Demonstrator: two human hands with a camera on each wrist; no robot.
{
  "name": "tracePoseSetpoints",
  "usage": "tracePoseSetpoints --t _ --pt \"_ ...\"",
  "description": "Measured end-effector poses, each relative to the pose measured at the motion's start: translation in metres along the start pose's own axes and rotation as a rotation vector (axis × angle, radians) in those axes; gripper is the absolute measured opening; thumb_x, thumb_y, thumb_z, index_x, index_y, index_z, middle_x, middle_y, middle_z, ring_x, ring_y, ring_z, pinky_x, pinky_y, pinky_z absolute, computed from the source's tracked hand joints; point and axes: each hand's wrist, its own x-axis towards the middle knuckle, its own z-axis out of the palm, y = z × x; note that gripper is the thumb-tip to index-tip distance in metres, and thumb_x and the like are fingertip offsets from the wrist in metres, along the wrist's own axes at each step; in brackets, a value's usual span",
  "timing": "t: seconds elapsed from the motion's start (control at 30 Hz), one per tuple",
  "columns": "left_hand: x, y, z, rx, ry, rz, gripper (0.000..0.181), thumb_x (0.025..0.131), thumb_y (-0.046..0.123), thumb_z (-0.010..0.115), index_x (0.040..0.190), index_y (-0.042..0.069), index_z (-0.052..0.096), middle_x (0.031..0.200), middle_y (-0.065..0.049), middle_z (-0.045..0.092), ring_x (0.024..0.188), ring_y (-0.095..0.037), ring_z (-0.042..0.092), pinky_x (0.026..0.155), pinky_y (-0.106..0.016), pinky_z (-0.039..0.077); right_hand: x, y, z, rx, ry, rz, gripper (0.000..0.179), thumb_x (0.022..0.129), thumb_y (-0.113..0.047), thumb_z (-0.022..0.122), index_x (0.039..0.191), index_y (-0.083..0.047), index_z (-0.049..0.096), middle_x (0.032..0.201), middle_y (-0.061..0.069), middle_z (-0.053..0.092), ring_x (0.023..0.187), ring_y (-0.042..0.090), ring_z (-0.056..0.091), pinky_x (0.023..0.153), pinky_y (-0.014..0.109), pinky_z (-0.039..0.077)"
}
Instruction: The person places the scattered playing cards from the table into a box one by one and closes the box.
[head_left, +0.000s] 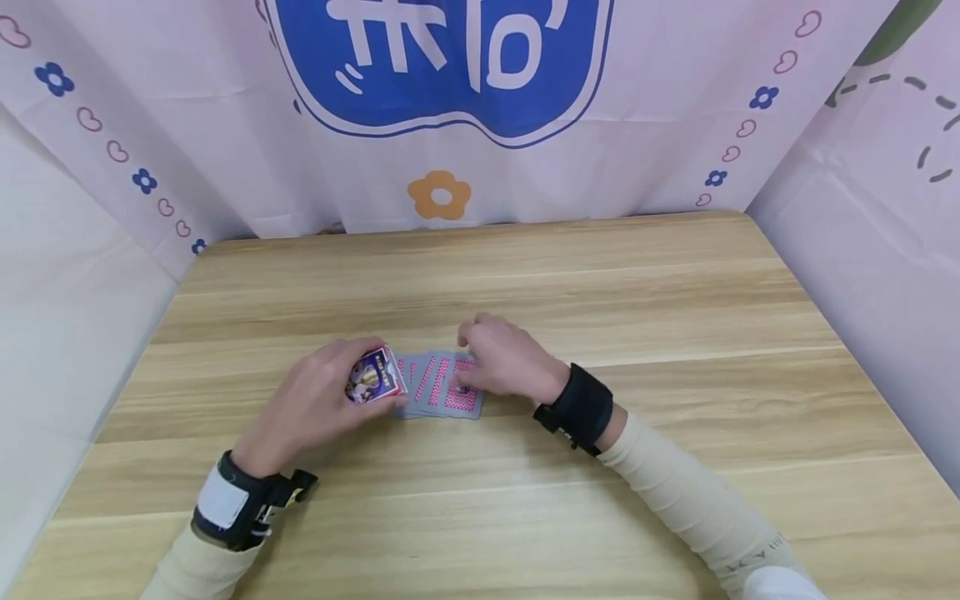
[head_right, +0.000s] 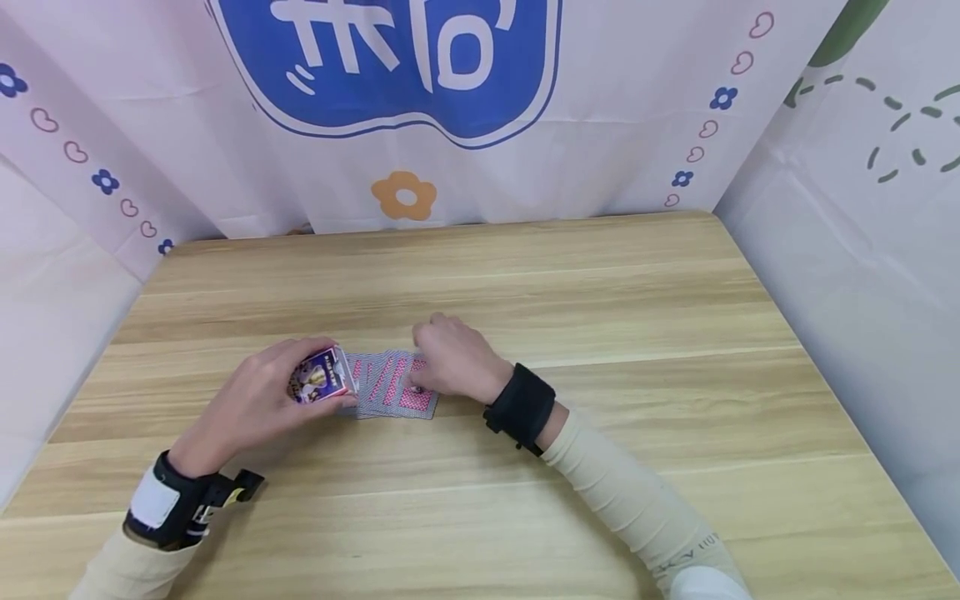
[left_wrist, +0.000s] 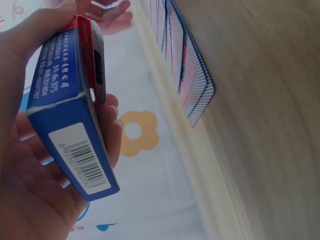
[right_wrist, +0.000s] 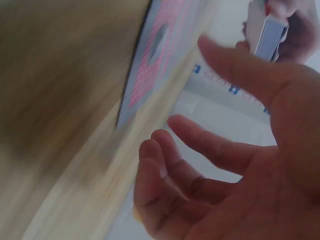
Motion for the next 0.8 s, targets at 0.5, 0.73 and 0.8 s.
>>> tracePoseSetpoints --t 0.5,0.73,0.8 --pt "0.0 0.0 0.0 -0.008 -0.021 -0.012 0.076 0.081 0.05 0.09 0.137 0.005 0.065 0.117 -0.015 0.075 0.091 -0.02 0.067 0.074 -0.034 0.056 0.007 0.021 -0.005 0.023 -0.104 0.032 0.047 0.09 -0.029 0.085 0.065 -0.01 0.05 0.073 -0.003 0.037 0.068 0.014 0.037 0.06 0.027 0.03" --pt "0.0 0.0 0.0 0.0 -0.035 -0.011 0.075 0.081 0.05 0.089 0.136 0.006 0.065 0.116 -0.015 0.075 0.091 -0.019 0.068 0.073 -0.033 0.056 0.007 0.027 -0.018 0.26 -0.19 0.007 0.01 0.101 -0.013 0.067 0.095 -0.005 0.067 0.075 -0.003 0.052 0.064 0.011 0.045 0.061 0.023 0.037" --pt "0.0 0.0 0.0 0.001 -0.04 -0.015 0.075 0.081 0.051 0.089 0.136 0.007 0.065 0.114 -0.014 0.075 0.09 -0.019 0.067 0.073 -0.032 0.055 0.006 0.027 -0.022 0.37 -0.208 -0.004 0.011 0.102 -0.009 0.061 0.104 -0.002 0.07 0.079 -0.001 0.059 0.064 0.011 0.049 0.061 0.021 0.039"
